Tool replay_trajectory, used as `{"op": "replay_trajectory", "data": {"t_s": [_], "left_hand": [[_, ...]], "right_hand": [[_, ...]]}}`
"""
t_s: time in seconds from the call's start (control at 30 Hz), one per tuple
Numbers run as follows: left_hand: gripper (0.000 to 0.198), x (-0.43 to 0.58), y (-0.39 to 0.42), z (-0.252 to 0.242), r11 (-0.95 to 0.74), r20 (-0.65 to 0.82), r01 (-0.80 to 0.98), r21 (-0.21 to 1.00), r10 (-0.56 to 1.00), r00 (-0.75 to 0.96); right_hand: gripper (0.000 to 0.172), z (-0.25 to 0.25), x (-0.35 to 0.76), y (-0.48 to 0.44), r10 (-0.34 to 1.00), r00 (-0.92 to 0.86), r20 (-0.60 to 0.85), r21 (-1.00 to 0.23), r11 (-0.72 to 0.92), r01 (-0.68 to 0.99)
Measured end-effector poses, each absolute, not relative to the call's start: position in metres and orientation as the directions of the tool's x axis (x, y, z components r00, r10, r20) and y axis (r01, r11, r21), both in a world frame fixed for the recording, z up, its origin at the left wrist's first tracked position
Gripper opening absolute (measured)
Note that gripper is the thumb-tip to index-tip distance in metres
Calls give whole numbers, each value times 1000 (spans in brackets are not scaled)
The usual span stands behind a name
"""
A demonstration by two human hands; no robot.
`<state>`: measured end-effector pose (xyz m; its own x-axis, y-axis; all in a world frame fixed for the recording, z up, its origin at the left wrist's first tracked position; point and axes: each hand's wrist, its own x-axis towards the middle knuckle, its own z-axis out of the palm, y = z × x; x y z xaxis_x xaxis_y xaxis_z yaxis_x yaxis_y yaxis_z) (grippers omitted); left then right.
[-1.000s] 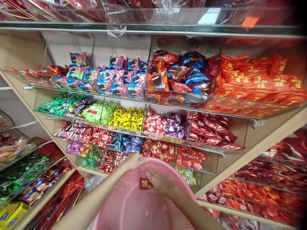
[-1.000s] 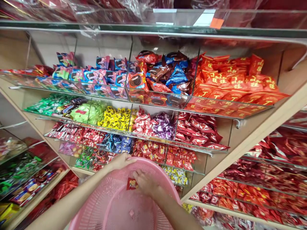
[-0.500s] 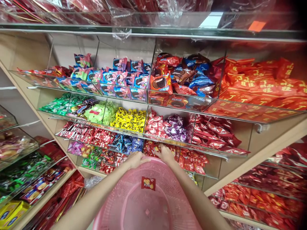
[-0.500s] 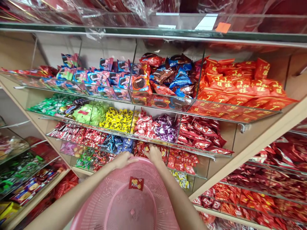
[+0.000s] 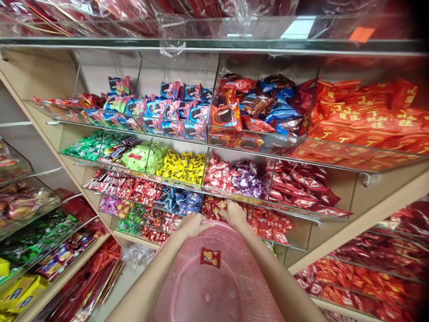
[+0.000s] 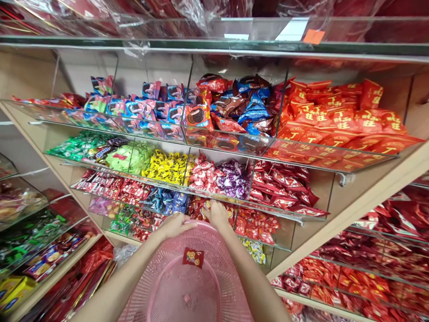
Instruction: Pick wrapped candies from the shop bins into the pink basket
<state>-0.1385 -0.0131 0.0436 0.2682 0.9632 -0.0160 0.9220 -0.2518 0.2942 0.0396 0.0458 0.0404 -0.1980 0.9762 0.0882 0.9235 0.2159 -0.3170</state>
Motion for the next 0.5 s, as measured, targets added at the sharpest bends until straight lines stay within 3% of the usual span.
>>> {"op": "replay_trajectory", "data": {"t_s": [0.23, 0.37, 0.5], "left_hand": [[65, -139, -13, 37, -202, -37, 929, 309, 974, 224], [64, -131, -10, 36, -196, -55, 925, 327, 973, 225], [63, -124, -8, 39, -212, -39, 916, 341, 970, 239]], "right_hand": [[21, 59, 73, -20, 894, -377, 243, -401, 446, 800], [18, 46, 66, -43, 719, -692, 69, -389, 658, 645], [23, 18, 49, -43, 653, -753, -79, -264, 715, 648]]}}
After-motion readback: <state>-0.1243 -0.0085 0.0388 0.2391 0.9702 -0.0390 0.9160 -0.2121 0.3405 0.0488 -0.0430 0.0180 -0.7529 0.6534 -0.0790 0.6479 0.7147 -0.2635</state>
